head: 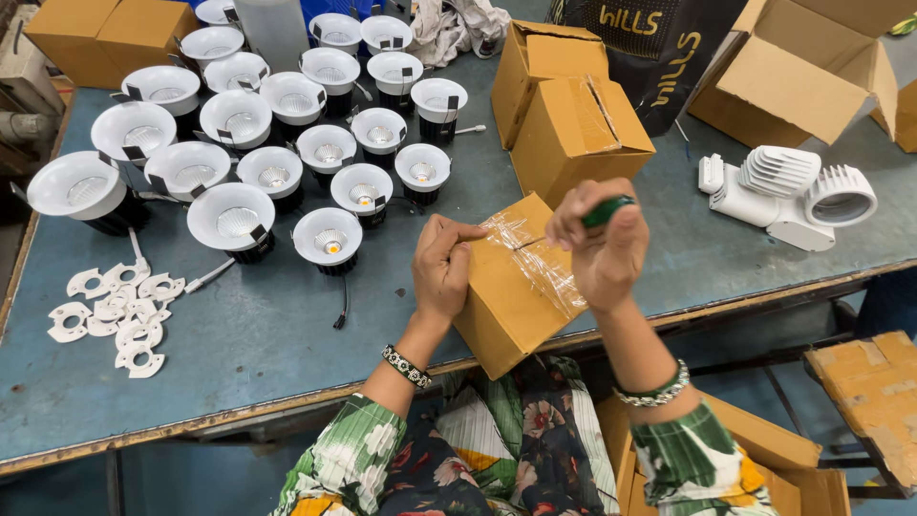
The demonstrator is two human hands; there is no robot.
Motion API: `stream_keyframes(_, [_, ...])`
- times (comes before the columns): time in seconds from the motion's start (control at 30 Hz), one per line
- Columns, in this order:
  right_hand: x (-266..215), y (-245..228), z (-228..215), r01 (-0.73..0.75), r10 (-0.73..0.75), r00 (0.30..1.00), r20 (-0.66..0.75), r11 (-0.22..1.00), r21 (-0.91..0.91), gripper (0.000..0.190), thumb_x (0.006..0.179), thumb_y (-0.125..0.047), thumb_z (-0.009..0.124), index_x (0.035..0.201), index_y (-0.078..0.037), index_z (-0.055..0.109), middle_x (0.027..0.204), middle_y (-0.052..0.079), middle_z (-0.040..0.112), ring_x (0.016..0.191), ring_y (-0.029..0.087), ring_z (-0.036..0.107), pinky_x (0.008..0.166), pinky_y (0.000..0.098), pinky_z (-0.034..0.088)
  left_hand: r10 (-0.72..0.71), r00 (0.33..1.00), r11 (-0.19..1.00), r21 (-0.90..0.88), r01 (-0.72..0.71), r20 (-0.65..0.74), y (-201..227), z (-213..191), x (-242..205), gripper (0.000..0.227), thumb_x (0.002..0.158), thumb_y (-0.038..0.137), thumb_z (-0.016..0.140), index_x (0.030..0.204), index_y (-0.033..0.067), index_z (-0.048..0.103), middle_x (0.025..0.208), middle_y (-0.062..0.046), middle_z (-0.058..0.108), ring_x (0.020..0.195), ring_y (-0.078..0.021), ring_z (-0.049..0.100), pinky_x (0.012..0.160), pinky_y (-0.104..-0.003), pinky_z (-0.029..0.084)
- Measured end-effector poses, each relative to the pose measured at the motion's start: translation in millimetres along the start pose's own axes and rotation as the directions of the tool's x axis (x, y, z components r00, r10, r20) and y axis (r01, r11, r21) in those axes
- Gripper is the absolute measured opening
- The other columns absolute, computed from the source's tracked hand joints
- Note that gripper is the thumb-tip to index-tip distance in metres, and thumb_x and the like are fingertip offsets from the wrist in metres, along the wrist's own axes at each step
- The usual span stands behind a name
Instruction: The person opens a sealed cardboard box using a green screwdriver, removes a plastic-wrapped white light fixture, and places it on the table. They then place the plastic wrap into the box, close the box, and move it aside. The person repeats this process with a second box.
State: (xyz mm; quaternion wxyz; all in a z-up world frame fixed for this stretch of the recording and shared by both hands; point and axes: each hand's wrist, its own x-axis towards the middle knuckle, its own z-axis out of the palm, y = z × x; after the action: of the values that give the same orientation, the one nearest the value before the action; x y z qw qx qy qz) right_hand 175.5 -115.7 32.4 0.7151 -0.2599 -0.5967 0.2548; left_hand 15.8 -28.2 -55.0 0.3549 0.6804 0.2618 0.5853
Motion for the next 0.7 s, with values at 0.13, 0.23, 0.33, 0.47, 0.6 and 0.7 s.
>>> stream_keyframes(0.13, [-12.1,23.4,10.7,0.170,-0.168,0.967,-0.189,0.985,-0.003,0.045,0.112,-0.054,0.048,0.102,-0.010,0.044,0.071,0.000,0.037,0.057,0.007,0.035,0.052,0.0212,0.033,0.007,1.000,1.000,-0.018,-0.007,0.002,-1.6,-0.2,-0.3,0.025,0.088,0.007,0.050,0.096,0.0051,0.074,0.088,-0.009,0.058,0.084,-0.0228,0.058,0.075,-0.034,0.048])
stream_keyframes(0.23, [-12.2,31.3,20.3,0.220,-0.237,0.933,-0.270,0.971,-0.092,0.045,0.111,-0.052,0.050,0.101,-0.009,0.041,0.073,0.000,0.037,0.057,0.008,0.035,0.049,0.0208,0.032,0.001,1.000,1.000,-0.022,-0.001,-0.009,-1.8,1.1,0.8,0.025,0.088,0.007,0.051,0.096,0.0048,0.074,0.088,-0.009,0.059,0.083,-0.0228,0.058,0.074,-0.034,0.048])
stream_keyframes(0.33, [-11.8,30.3,22.6,0.152,-0.196,0.924,-0.328,0.976,-0.156,0.039,0.112,-0.047,0.051,0.106,-0.011,0.039,0.080,0.002,0.038,0.060,0.011,0.039,0.050,0.0246,0.038,0.008,1.000,1.000,-0.019,-0.008,-0.018,-3.6,2.0,-2.2,0.025,0.088,0.006,0.051,0.096,0.0047,0.074,0.089,-0.009,0.060,0.083,-0.0230,0.058,0.074,-0.034,0.048])
stream_keyframes(0.47, [-13.2,26.7,23.5,0.159,-0.216,0.939,-0.269,0.963,-0.219,0.037,0.113,-0.045,0.050,0.108,-0.012,0.036,0.083,0.004,0.038,0.063,0.012,0.041,0.050,0.0259,0.041,0.030,0.999,0.999,-0.030,-0.031,-0.026,-4.6,2.7,-2.1,0.024,0.088,0.006,0.051,0.096,0.0048,0.074,0.090,-0.010,0.061,0.085,-0.0229,0.059,0.076,-0.033,0.048])
stream_keyframes(0.6, [-18.8,29.0,23.0,0.205,-0.265,0.914,-0.306,0.955,-0.214,0.038,0.113,-0.047,0.050,0.107,-0.012,0.035,0.075,0.003,0.037,0.053,0.008,0.034,0.046,0.0203,0.030,0.003,1.000,0.999,-0.038,-0.004,-0.029,-2.6,1.6,-6.0,0.025,0.088,0.006,0.051,0.097,0.0048,0.075,0.089,-0.010,0.060,0.084,-0.0226,0.058,0.073,-0.033,0.046])
stream_keyframes(0.7, [-18.6,31.1,21.3,0.206,-0.276,0.904,-0.326,0.950,-0.233,0.039,0.112,-0.047,0.051,0.106,-0.012,0.035,0.076,0.002,0.036,0.050,0.007,0.032,0.045,0.0209,0.029,-0.018,1.000,0.999,-0.031,0.017,-0.020,-1.0,0.2,-5.7,0.025,0.088,0.007,0.051,0.097,0.0049,0.075,0.089,-0.009,0.061,0.082,-0.0216,0.057,0.073,-0.032,0.046])
